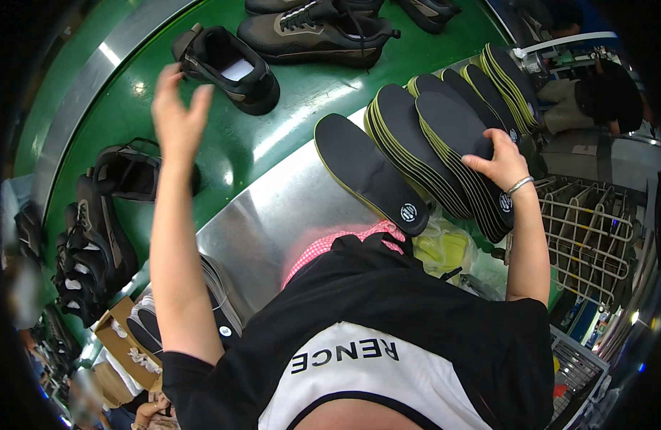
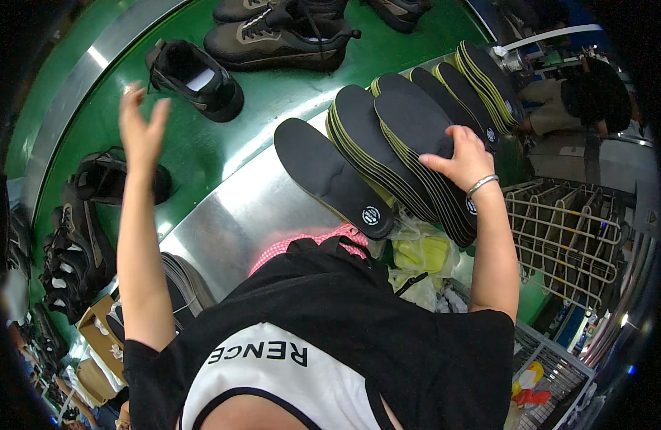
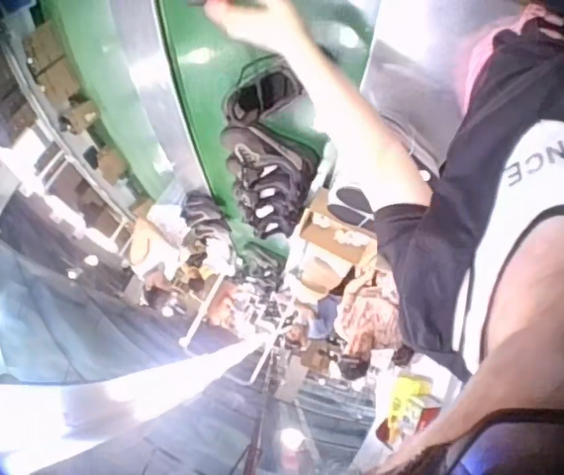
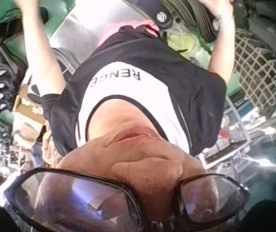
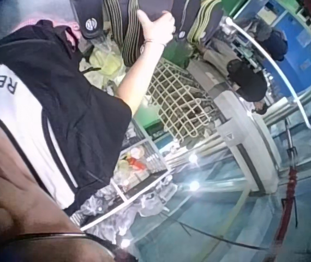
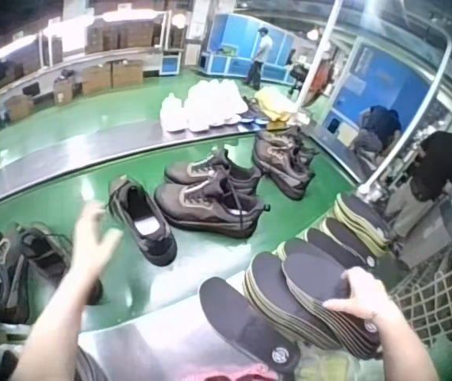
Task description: The person takes yellow insoles out of bags and places black insoles into black shoes on a conveyor belt.
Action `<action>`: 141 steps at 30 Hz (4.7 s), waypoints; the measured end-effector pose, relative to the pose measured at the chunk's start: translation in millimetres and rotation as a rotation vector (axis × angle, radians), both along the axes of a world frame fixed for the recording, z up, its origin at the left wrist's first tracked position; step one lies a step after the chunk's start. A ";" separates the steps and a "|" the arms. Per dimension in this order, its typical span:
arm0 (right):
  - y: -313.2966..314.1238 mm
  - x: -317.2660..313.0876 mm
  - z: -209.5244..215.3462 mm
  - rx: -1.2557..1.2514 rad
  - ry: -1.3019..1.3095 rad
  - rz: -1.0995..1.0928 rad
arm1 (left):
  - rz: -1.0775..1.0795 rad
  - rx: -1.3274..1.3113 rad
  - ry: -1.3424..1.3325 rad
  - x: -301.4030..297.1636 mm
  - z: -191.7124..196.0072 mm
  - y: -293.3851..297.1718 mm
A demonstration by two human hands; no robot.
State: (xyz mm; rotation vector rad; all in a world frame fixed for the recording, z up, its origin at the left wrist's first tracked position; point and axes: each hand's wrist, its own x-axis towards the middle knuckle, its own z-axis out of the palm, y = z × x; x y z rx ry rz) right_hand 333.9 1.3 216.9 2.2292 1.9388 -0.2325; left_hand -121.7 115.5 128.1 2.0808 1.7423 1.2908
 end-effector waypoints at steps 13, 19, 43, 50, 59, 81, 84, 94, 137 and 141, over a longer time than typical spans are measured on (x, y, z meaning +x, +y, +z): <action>7.0 -7.8 9.6 0.231 0.084 0.093 | 0.035 -0.350 0.439 38.0 -39.0 -52.0; 53.5 -116.5 19.0 -0.323 1.254 -0.087 | 0.191 -0.007 -0.098 21.1 -37.7 -57.2; 132.7 -349.9 -96.2 -0.041 -0.076 0.918 | 0.324 -0.525 -0.656 -26.5 -45.2 19.6; 92.4 -300.3 -35.0 -0.232 -0.175 0.917 | 0.335 -0.457 -0.743 -28.4 -54.8 15.6; 113.3 -294.1 -28.6 -0.207 0.120 0.809 | 0.301 -0.442 -0.766 -29.3 -57.9 13.3; 121.1 -365.2 -122.5 -0.157 -0.197 1.013 | 0.370 -0.229 -0.624 -36.0 -63.3 4.3; 130.9 -369.9 -151.3 -0.150 -0.049 0.733 | 0.363 -0.279 -0.625 -30.5 -53.7 7.6; 167.0 -391.6 -98.9 -1.023 -0.154 0.843 | 0.409 -0.339 -0.632 -29.2 -46.4 -6.1; 295.2 -157.3 -102.4 0.284 -0.048 0.637 | 0.581 0.089 0.328 -85.5 17.4 -7.6; 294.1 -192.6 -80.7 0.001 -0.218 0.550 | 0.382 -0.180 0.230 -12.5 9.8 -39.9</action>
